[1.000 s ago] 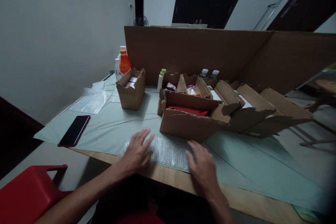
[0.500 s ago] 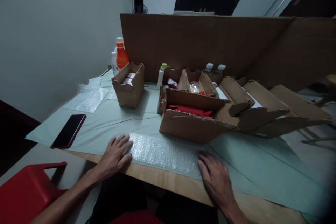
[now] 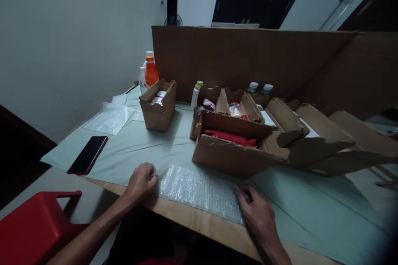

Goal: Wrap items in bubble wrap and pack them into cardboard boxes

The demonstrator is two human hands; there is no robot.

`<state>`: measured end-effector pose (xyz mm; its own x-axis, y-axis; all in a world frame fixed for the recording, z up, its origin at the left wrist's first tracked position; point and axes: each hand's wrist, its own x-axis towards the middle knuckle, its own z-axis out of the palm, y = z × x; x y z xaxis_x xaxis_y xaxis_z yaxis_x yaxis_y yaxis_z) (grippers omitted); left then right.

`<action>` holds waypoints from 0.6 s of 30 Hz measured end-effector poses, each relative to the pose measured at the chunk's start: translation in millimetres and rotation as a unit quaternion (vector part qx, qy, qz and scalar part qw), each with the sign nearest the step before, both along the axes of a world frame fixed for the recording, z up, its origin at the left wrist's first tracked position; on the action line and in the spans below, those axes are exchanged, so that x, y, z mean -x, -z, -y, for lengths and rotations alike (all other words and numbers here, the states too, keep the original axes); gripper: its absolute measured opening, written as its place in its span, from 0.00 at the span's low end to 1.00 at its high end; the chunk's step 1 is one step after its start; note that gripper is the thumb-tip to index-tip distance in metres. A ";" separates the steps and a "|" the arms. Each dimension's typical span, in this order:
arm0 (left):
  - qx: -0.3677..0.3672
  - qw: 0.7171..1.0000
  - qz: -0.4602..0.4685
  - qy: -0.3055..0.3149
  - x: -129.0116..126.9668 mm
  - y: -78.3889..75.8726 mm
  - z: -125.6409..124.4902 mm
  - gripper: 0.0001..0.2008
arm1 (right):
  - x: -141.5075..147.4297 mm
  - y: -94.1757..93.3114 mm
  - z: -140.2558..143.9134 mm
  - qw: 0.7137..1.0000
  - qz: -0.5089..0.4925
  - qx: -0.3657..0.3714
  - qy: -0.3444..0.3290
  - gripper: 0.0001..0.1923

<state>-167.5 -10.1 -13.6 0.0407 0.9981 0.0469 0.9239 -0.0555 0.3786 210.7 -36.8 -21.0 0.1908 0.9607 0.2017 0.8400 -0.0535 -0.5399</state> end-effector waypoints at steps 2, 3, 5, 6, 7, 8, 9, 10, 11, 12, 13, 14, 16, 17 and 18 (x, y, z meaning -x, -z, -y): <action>-0.008 1.000 0.006 -0.011 8.6 -5.8 -5.2 0.06 | 6.3 -5.9 11.0 0.995 -0.092 0.029 -0.009 0.21; -0.015 1.000 0.006 -0.015 13.4 -10.6 -10.8 0.07 | 11.4 -8.5 16.8 0.991 -0.121 0.043 -0.021 0.24; -0.036 0.999 0.000 -0.017 20.7 -22.7 -29.1 0.08 | 26.2 -12.1 27.7 0.982 -0.161 0.075 -0.062 0.30; -0.048 0.999 -0.005 -0.014 21.8 -29.1 -41.5 0.08 | 35.5 -13.1 32.2 0.976 -0.177 0.093 -0.087 0.32; -0.061 0.998 -0.009 -0.009 20.8 -35.3 -55.7 0.09 | 45.6 -13.6 36.1 0.969 -0.194 0.109 -0.110 0.33; -0.072 0.997 -0.013 -0.001 17.4 -40.8 -70.9 0.09 | 56.1 -13.5 39.2 0.962 -0.210 0.120 -0.128 0.33; -0.083 0.996 -0.016 0.009 11.8 -45.5 -86.6 0.10 | 66.6 -12.8 41.6 0.956 -0.224 0.125 -0.141 0.32; -0.092 0.995 -0.016 0.023 4.5 -49.1 -102.0 0.11 | 76.4 -11.6 43.3 0.952 -0.236 0.126 -0.148 0.32; -0.099 0.994 -0.016 0.037 -4.1 -51.8 -116.3 0.11 | 85.4 -9.8 44.4 0.949 -0.245 0.127 -0.150 0.32; -0.107 0.993 -0.013 0.052 -13.2 -53.3 -128.9 0.12 | 93.1 -7.9 45.2 0.947 -0.252 0.130 -0.150 0.32; -0.116 0.991 -0.009 0.066 -22.1 -53.7 -139.0 0.13 | 99.4 -5.9 45.6 0.945 -0.256 0.138 -0.151 0.32; -0.124 0.989 -0.003 0.078 -30.1 -53.1 -146.0 0.16 | 104.3 -4.3 45.9 0.943 -0.258 0.146 -0.154 0.32; -0.140 0.985 0.012 0.102 -40.9 -49.0 -148.6 0.22 | 109.9 -3.1 46.5 0.939 -0.255 0.155 -0.171 0.29; -0.144 0.983 0.021 0.116 -42.6 -45.7 -143.3 0.25 | 110.9 -3.7 47.0 0.937 -0.254 0.155 -0.183 0.26; -0.145 0.980 0.030 0.130 -41.6 -41.9 -133.5 0.25 | 111.2 -4.9 47.6 0.935 -0.255 0.154 -0.195 0.24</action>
